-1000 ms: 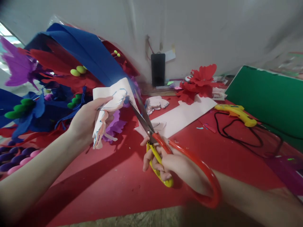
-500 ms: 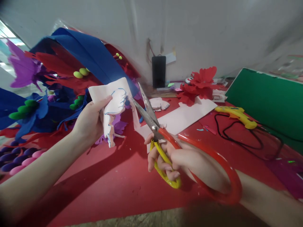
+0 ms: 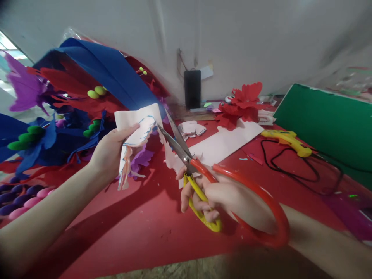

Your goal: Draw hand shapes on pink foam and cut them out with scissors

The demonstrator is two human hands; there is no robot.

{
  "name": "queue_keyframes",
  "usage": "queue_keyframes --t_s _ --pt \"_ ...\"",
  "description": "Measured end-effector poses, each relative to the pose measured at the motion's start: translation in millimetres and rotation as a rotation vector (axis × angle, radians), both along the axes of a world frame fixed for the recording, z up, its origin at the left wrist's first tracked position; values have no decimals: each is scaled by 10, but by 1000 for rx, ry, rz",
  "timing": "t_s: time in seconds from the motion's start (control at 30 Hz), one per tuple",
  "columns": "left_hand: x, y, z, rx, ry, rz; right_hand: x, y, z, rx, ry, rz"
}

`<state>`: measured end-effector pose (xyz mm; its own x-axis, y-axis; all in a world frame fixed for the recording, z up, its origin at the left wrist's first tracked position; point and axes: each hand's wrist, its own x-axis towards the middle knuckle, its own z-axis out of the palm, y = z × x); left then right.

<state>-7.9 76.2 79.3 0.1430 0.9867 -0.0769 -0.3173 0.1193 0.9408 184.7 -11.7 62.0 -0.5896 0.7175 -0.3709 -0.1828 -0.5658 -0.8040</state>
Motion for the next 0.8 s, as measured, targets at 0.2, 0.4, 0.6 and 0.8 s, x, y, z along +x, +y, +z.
queue_keyframes --t_s 0.2,0.4,0.6,0.8 --pt "22 -37 48 -93 19 -58 76 52 -165 -101 116 73" --pt "56 -48 102 -140 12 -97 150 161 -204 -167 147 238" --pt "22 -22 41 -122 62 -86 200 241 -282 -209 71 349" --pt "13 -7 -13 -66 96 -42 143 137 -244 -105 44 200"
